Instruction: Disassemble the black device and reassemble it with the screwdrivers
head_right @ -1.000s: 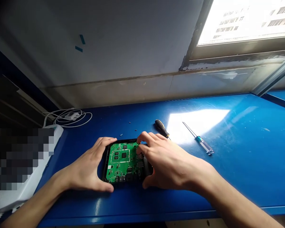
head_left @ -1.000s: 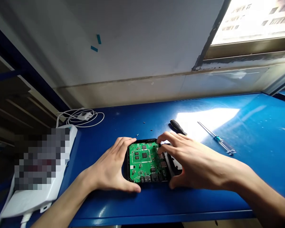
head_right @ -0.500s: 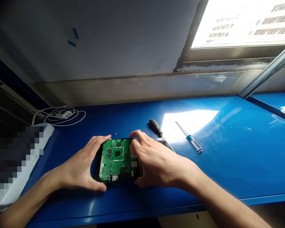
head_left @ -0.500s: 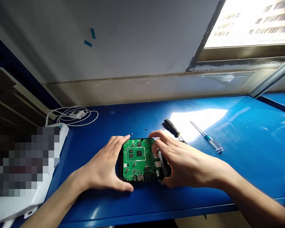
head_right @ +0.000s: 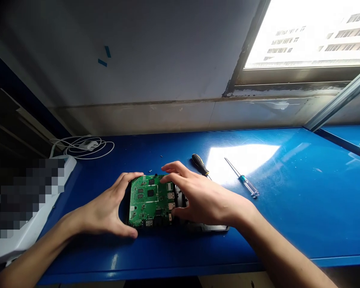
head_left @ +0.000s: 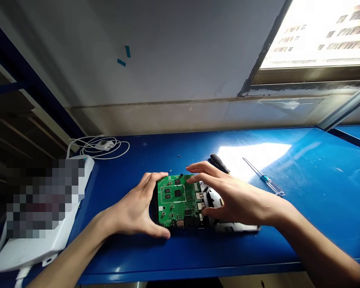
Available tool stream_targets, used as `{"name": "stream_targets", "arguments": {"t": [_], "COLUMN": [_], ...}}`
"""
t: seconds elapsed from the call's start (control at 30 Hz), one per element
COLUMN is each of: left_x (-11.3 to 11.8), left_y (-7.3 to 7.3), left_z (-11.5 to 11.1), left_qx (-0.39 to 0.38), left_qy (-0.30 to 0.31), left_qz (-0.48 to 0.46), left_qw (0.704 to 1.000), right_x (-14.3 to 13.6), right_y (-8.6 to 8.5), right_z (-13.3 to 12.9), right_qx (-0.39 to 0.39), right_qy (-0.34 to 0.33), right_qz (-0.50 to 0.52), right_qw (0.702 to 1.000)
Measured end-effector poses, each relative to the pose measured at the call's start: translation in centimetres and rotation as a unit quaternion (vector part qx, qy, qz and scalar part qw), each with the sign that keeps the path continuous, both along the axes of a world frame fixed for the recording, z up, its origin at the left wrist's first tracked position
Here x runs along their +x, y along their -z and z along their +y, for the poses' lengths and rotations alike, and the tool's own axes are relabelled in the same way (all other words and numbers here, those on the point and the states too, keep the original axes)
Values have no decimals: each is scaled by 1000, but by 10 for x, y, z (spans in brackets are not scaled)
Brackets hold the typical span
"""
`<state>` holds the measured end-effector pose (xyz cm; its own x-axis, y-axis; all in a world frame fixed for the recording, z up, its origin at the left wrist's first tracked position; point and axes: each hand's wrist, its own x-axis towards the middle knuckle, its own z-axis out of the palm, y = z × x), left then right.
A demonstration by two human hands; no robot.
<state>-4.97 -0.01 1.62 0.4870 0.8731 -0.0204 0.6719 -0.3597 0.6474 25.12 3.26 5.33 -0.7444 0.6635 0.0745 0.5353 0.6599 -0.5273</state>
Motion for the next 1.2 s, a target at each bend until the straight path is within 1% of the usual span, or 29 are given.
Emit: {"name": "stream_targets", "arguments": {"t": [0.13,0.3,0.4,0.53,0.7,0.8,0.9,1.0,1.1,1.17,1.2], "left_x": [1,1,0,0,1,1,3,10,16,17,17], "left_y": [-1,-3,-1,0,-1,-2,-5,-15,-26,-28,-26], "left_z": [1,1,0,-1,-2,-3,0,7,16,23,26], "left_qx": [-2,-29,-33,-45,-65,-72,-29,18,49,69,79], "left_qy": [5,-12,-7,-3,-20,-31,-50,-57,-27,1,12], "left_qz": [-8,5,-2,-12,-25,-60,-98,-99,-72,-44,-31], "left_qw": [1000,999,999,999,997,995,993,993,996,997,996], "right_x": [-2,-3,-1,3,8,8,6,4,2,2,2], "right_y": [5,9,11,14,16,17,16,11,7,7,8], "right_z": [-1,3,7,13,20,23,25,23,20,18,18], "right_qx": [13,42,47,37,26,12,-14,-39,-41,-41,-42], "right_qy": [-8,31,49,80,109,121,134,130,122,116,111], "right_qz": [-1,12,32,74,106,126,137,139,144,148,150], "right_qw": [1000,999,997,993,988,985,981,981,981,981,982]}}
